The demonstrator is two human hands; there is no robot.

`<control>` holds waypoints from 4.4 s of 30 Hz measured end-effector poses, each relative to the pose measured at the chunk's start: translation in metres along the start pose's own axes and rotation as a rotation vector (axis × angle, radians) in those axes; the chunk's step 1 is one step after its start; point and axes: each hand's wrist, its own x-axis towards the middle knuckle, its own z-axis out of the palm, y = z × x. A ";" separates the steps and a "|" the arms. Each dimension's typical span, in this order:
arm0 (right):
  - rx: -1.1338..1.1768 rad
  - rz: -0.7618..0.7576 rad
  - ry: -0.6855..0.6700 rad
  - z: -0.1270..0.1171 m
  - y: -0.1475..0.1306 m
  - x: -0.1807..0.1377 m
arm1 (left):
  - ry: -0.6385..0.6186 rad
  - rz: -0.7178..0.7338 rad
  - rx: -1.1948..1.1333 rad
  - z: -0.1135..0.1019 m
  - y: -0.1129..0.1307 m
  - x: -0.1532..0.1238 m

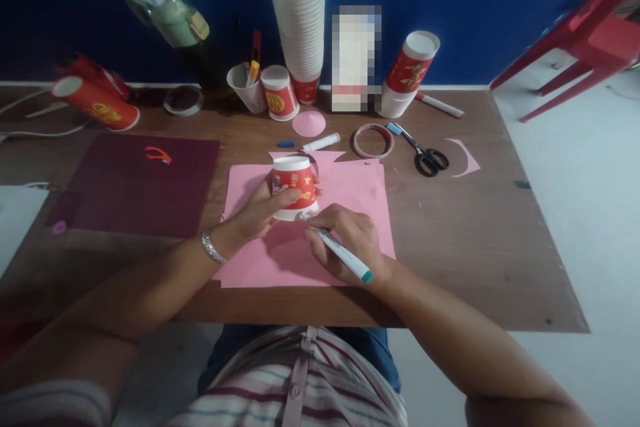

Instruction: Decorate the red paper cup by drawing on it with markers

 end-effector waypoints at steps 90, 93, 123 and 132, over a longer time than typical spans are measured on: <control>-0.002 0.028 -0.015 -0.001 0.000 0.001 | -0.037 0.013 -0.010 -0.002 -0.001 0.001; -0.007 0.038 -0.014 0.000 0.000 0.000 | -0.037 0.007 -0.008 -0.002 0.000 0.001; -0.002 0.030 -0.014 0.000 0.000 0.002 | -0.033 -0.004 -0.032 -0.001 0.001 0.001; -0.006 0.022 -0.033 -0.001 0.000 0.002 | -0.024 -0.003 -0.046 -0.002 -0.003 0.001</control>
